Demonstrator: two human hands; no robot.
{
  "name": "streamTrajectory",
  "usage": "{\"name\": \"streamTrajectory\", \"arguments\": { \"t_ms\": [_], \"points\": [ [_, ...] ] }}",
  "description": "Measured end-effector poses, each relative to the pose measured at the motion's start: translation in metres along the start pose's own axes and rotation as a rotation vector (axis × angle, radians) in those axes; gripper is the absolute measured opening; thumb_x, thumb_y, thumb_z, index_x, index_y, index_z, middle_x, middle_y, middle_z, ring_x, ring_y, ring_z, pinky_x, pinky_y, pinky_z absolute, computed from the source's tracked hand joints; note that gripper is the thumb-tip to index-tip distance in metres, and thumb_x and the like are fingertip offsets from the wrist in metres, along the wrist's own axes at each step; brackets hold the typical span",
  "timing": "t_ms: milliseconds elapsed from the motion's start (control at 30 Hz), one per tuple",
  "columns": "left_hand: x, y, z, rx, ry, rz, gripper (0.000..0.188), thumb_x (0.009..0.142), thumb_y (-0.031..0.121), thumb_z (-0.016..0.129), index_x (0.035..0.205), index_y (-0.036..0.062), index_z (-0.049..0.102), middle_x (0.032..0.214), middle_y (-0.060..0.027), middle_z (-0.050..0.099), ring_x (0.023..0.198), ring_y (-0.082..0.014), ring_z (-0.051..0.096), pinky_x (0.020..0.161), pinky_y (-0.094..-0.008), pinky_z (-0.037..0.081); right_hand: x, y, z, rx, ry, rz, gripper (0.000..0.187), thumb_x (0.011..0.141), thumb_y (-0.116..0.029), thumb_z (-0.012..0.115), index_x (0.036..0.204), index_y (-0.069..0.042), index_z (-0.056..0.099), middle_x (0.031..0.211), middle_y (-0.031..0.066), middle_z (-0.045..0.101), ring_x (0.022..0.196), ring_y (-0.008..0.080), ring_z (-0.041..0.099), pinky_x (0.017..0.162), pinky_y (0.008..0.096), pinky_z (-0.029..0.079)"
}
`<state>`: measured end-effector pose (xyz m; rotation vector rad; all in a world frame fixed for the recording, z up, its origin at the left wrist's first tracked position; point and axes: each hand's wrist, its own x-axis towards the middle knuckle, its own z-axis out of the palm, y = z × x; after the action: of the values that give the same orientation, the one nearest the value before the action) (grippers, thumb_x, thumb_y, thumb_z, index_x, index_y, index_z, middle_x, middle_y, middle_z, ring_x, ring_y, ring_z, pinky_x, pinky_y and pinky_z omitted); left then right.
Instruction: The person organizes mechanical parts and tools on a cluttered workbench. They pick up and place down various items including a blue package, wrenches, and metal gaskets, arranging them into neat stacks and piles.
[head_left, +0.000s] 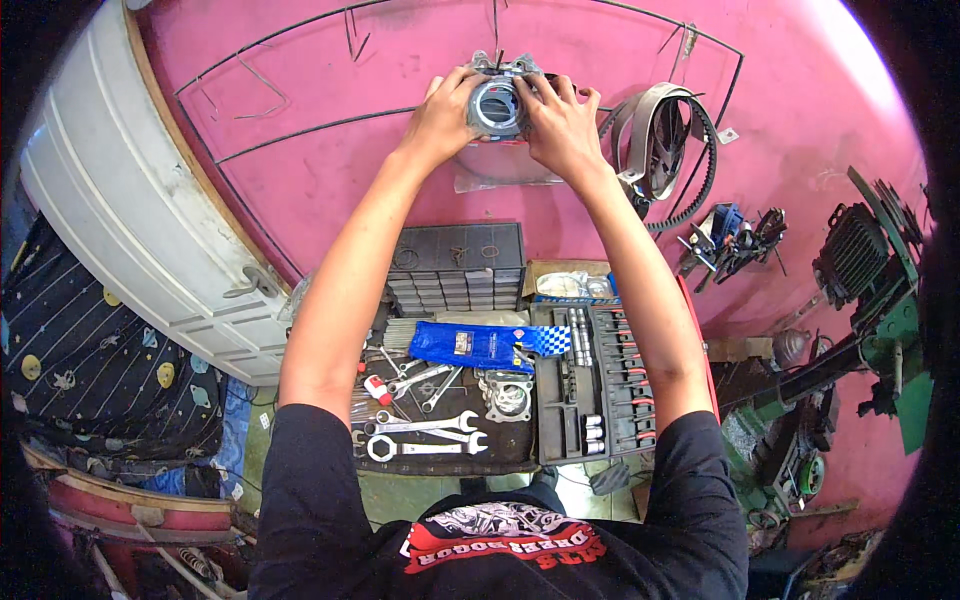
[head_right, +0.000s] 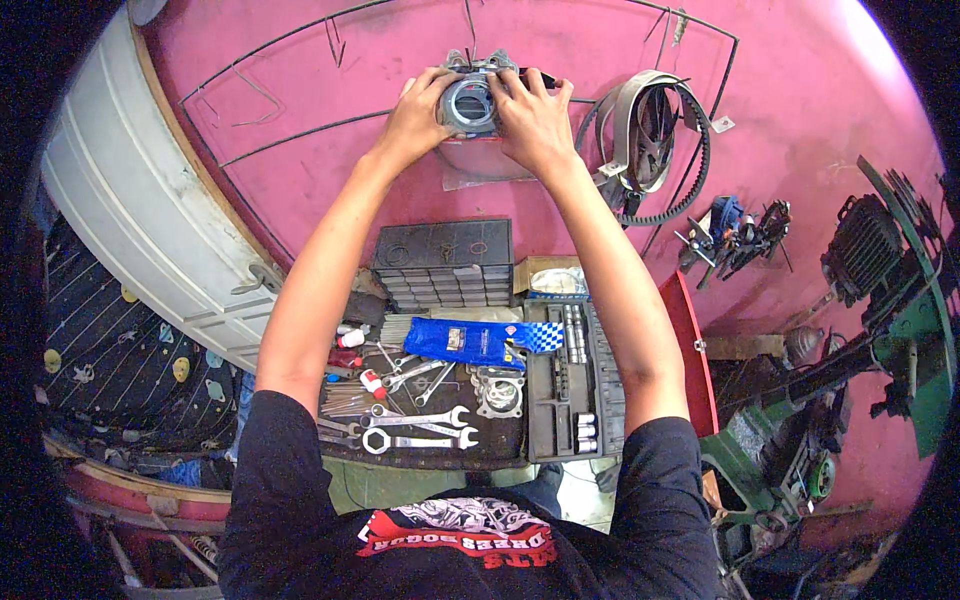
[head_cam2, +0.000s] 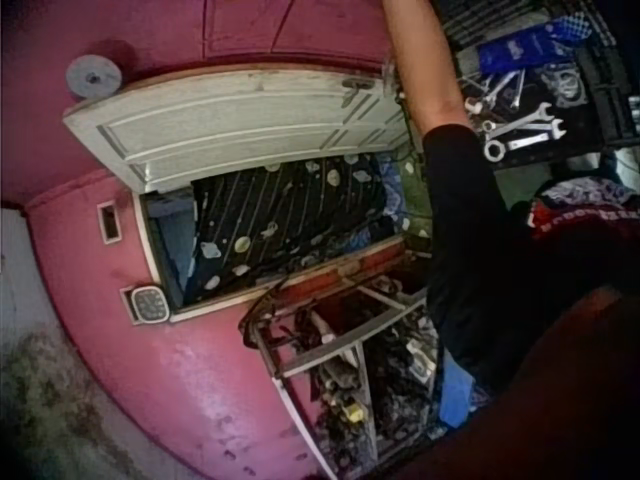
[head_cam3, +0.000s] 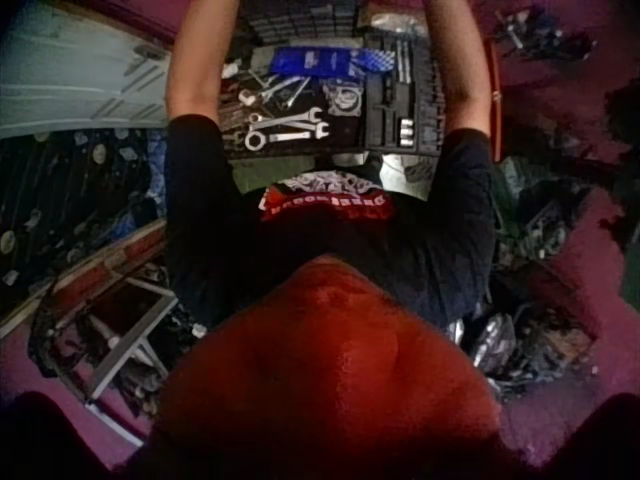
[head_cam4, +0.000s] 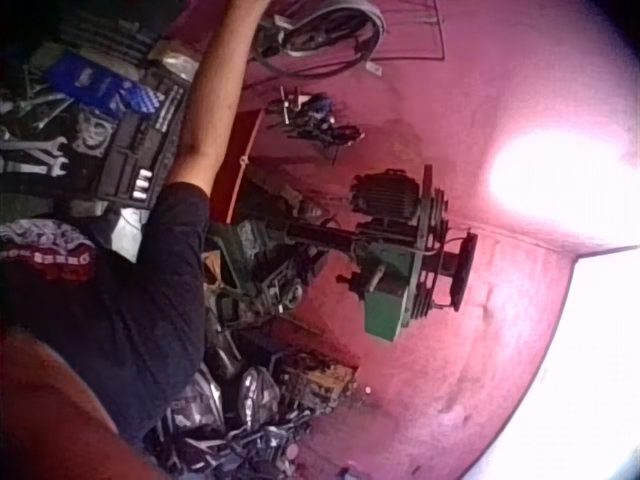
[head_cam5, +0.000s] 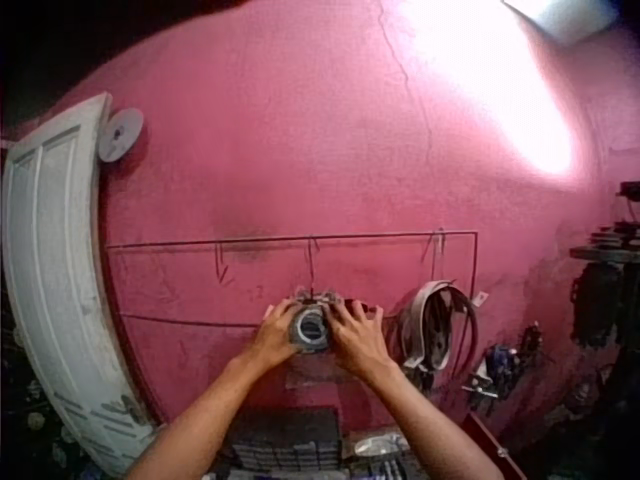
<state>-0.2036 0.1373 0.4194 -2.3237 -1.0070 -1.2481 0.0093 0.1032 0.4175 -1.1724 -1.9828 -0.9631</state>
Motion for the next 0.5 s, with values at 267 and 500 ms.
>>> {"name": "streamTrajectory", "arguments": {
  "t_ms": [267, 500],
  "points": [
    [0.0, 0.011, -0.011, 0.161, -0.01, 0.029, 0.076, 0.063, 0.017, 0.09, 0.134, 0.0127, 0.063, 0.136, -0.0053, 0.059, 0.122, -0.0342, 0.053, 0.106, -0.0449, 0.049, -0.001, 0.003, 0.003, -0.018, 0.008, -0.029, 0.073, 0.075, -0.013, 0.077, 0.145, -0.015, 0.055, 0.141, 0.0016, 0.057, 0.127, 0.0251, 0.053, 0.1, 0.0619, 0.041],
    [-0.002, 0.012, -0.013, 0.25, 0.027, 0.071, 0.074, 0.067, 0.021, 0.09, 0.135, 0.0166, 0.063, 0.139, -0.0037, 0.057, 0.126, -0.033, 0.051, 0.104, -0.0481, 0.049, -0.004, 0.007, 0.001, -0.05, 0.006, -0.047, 0.072, 0.078, -0.022, 0.078, 0.146, -0.016, 0.054, 0.146, 0.0006, 0.056, 0.128, 0.025, 0.053, 0.101, 0.0622, 0.04]
  ]
}}
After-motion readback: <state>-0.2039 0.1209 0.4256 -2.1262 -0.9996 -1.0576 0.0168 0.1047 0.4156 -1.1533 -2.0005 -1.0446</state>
